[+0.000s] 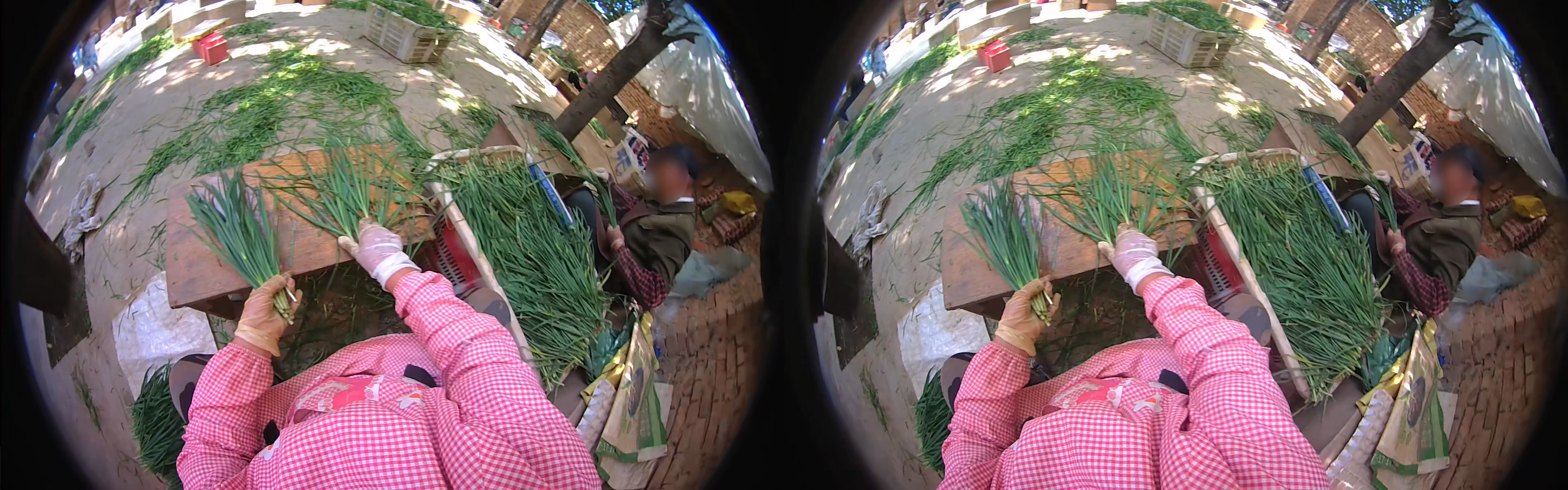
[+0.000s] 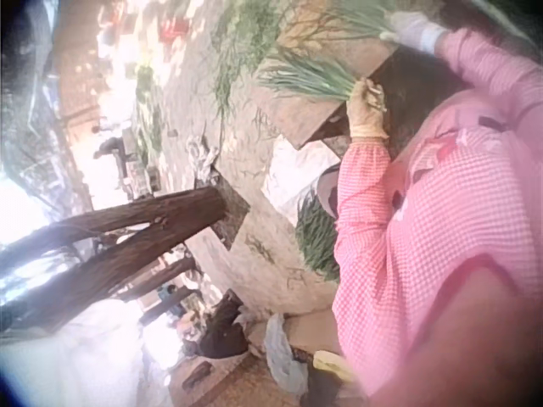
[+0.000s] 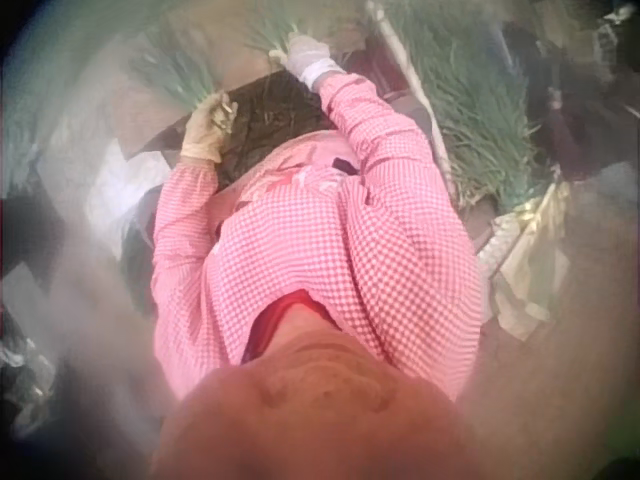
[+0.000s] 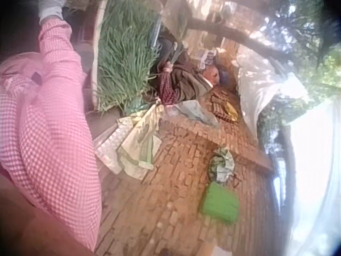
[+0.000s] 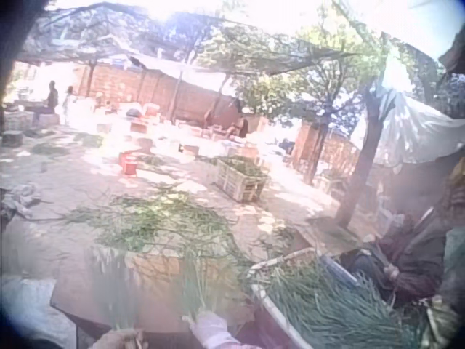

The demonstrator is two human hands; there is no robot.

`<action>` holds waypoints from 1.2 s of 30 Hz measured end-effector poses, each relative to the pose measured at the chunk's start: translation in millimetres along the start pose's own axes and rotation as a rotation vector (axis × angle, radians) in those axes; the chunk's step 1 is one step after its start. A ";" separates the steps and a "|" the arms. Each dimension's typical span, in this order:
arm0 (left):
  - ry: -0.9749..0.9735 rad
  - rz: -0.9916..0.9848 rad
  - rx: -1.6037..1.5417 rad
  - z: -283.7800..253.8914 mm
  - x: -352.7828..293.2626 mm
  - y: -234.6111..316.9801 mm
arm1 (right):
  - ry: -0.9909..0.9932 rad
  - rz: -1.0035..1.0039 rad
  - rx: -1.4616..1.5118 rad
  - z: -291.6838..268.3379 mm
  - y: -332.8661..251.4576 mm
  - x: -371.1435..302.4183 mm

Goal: The person bundles green stalks by hand on a wooden table, gathering them into groups, adjusting their alignment, and securing each bundle with a thin strip of material before placing it onto a pile.

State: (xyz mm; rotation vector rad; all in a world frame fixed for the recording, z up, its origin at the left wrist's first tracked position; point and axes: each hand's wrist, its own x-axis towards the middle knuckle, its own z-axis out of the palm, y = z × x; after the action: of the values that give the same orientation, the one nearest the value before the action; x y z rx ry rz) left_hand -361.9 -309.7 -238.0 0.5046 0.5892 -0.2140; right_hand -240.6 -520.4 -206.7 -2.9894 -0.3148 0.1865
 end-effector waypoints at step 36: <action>-0.092 0.068 0.172 11.9 -10.4 -17.3 | -0.763 0.000 1.631 18.6 -34.5 -74.5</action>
State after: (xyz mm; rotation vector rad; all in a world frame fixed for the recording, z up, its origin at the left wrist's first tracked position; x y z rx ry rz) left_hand -370.4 -330.1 -230.3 0.6766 0.4648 -0.2236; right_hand -322.3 -500.8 -212.1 -1.2180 -0.0944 0.9800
